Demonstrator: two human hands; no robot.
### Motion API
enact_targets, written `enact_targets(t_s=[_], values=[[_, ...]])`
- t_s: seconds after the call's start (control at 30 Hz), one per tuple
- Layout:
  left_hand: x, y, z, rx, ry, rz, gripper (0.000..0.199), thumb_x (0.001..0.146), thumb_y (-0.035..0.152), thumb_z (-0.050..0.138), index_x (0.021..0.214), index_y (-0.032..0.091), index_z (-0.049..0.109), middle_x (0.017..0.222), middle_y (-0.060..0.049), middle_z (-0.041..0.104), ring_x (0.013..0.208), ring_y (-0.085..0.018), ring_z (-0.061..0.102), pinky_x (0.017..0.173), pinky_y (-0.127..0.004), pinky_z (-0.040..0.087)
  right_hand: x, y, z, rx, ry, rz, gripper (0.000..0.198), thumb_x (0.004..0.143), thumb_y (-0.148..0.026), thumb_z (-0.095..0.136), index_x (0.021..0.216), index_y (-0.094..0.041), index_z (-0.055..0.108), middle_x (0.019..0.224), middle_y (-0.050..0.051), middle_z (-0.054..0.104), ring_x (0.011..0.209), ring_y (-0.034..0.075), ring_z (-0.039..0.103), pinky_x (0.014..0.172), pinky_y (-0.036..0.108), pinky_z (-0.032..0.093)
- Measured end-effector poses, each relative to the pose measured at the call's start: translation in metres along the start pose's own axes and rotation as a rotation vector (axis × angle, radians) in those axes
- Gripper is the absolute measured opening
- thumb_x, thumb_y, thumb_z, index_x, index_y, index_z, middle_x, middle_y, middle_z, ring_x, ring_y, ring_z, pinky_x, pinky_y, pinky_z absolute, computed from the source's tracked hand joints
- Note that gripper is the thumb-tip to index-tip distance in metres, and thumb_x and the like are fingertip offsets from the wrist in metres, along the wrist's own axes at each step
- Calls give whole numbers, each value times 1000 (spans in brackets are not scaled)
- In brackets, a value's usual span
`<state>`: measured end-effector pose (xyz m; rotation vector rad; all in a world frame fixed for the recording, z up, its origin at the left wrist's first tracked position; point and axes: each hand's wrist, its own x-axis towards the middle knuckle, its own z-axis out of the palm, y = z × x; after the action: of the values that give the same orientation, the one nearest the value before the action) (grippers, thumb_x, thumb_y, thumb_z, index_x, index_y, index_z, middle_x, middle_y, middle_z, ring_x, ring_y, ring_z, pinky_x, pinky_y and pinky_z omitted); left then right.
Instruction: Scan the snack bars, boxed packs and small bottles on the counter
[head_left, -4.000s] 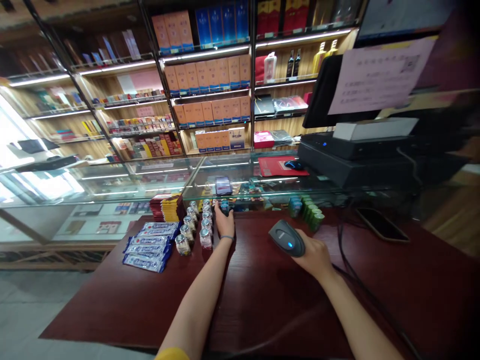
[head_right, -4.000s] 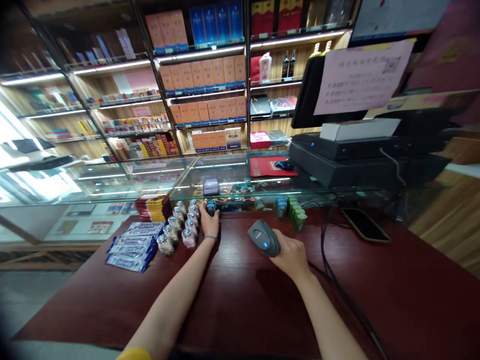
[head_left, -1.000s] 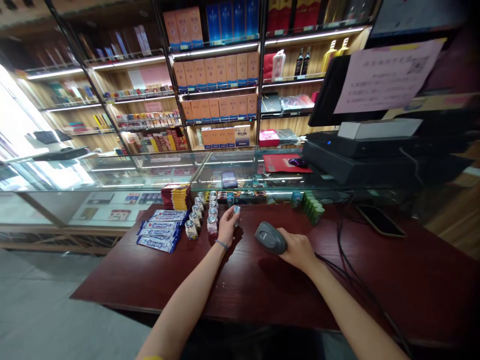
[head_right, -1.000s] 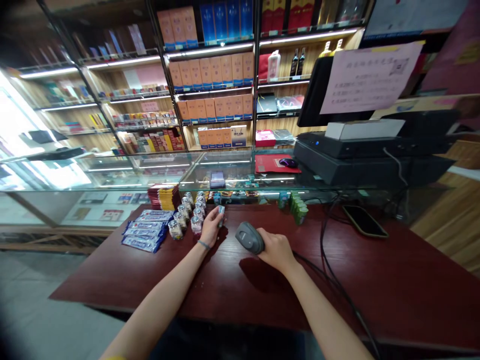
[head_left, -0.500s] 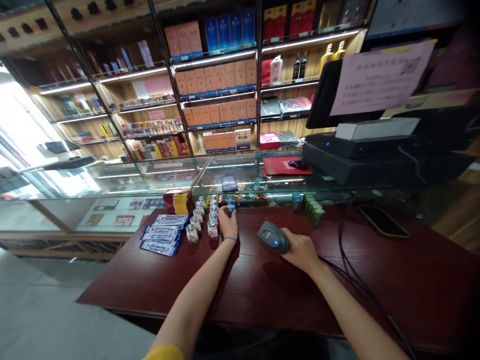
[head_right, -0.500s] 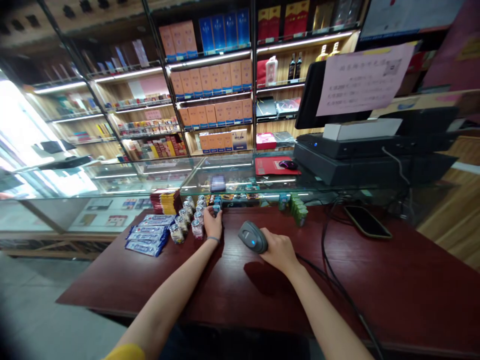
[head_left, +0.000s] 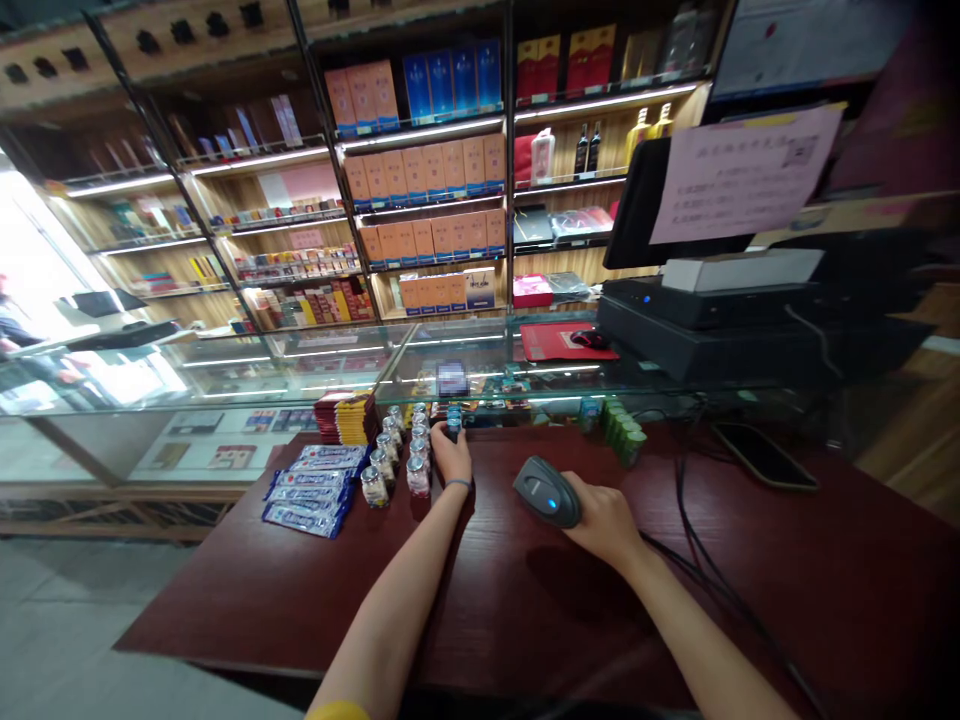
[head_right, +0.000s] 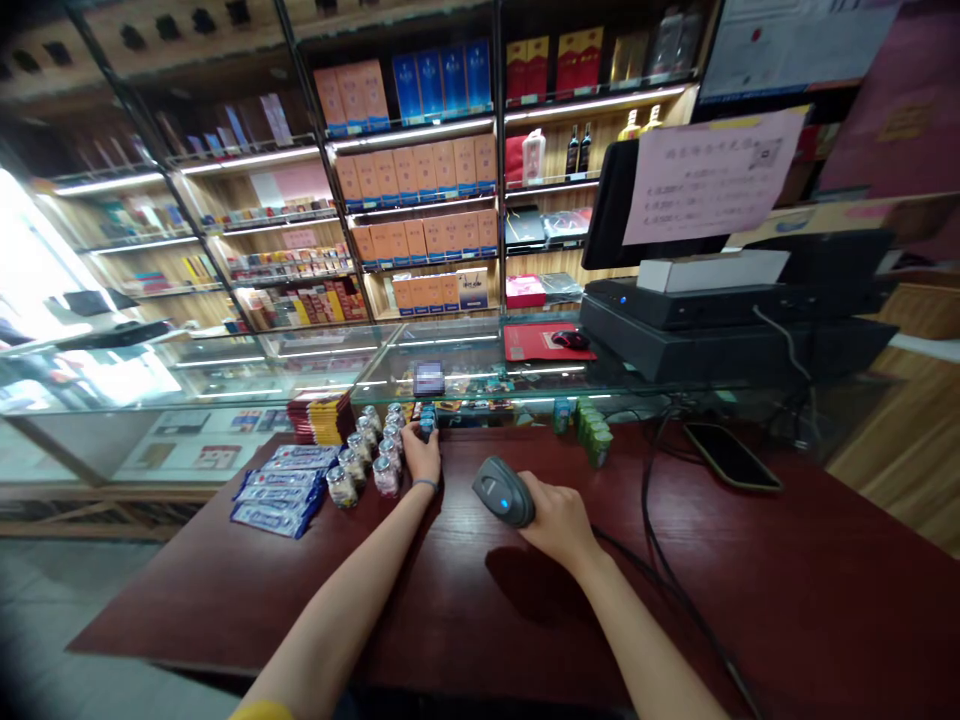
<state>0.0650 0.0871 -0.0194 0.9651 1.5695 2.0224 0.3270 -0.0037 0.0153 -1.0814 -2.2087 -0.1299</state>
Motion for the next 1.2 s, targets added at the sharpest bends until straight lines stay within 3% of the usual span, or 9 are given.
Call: enact_targets(t_s=[0.2, 0.37, 0.43, 0.53, 0.63, 0.77, 0.97, 1.07, 1.2], values=[[-2, 0, 0, 10, -25, 31, 44, 76, 15, 71, 115, 22, 52, 127, -10, 52, 133, -25, 43, 118, -43, 24, 1, 0, -1, -16, 24, -10, 28, 73, -22, 53, 100, -21, 56, 72, 0, 72, 63, 19, 69, 56, 26, 39], [-11, 9, -1, 211, -87, 273, 64, 80, 22, 71, 137, 20, 43, 149, -15, 37, 146, -28, 25, 122, -45, 15, 0, 7, -5, -85, 142, -6, 28, 75, -24, 53, 103, -18, 58, 67, 1, 70, 59, 19, 68, 57, 26, 41], [-18, 14, 0, 234, -113, 380, 63, 82, 25, 70, 138, 19, 44, 153, -16, 32, 148, -30, 21, 123, -47, 13, 0, 12, -9, -136, 199, 22, 30, 77, -26, 54, 105, -17, 59, 71, 3, 71, 62, 20, 69, 59, 27, 43], [-32, 20, 10, 219, -253, 460, 49, 84, 27, 67, 131, 21, 54, 148, -16, 39, 143, -31, 28, 122, -50, 16, -1, 21, -16, -226, 269, 134, 28, 80, -29, 56, 105, -16, 61, 72, 6, 71, 65, 22, 69, 62, 27, 45], [-46, 28, 35, 159, -421, 453, 41, 85, 25, 65, 125, 24, 60, 140, -14, 46, 137, -31, 36, 120, -50, 20, -2, 33, -24, -323, 333, 263, 26, 81, -31, 56, 101, -16, 63, 66, 7, 70, 61, 22, 68, 58, 27, 43], [-60, 33, 87, 25, -563, 408, 45, 82, 17, 64, 126, 25, 61, 132, -12, 49, 133, -29, 40, 119, -48, 23, -4, 48, -31, -398, 411, 381, 25, 81, -36, 58, 99, -18, 61, 64, 6, 68, 56, 22, 65, 54, 27, 40], [-79, 10, 162, -69, -723, 248, 62, 69, 8, 71, 129, 24, 61, 133, -14, 45, 133, -32, 41, 118, -51, 24, -6, 58, -38, -421, 494, 522, 31, 84, -43, 57, 100, -17, 61, 64, 9, 69, 53, 22, 64, 51, 27, 39], [-86, 1, 182, -45, -759, 206, 67, 68, 8, 71, 131, 25, 58, 137, -15, 43, 134, -33, 40, 117, -52, 23, -7, 61, -39, -418, 493, 568, 30, 85, -42, 58, 101, -17, 60, 66, 10, 69, 55, 24, 66, 51, 28, 40], [-87, 3, 191, -46, -800, 226, 63, 67, 8, 71, 127, 26, 61, 137, -13, 45, 134, -33, 41, 118, -52, 23, -8, 64, -39, -417, 521, 573, 28, 85, -42, 59, 100, -18, 58, 66, 9, 70, 56, 25, 67, 50, 28, 42]])
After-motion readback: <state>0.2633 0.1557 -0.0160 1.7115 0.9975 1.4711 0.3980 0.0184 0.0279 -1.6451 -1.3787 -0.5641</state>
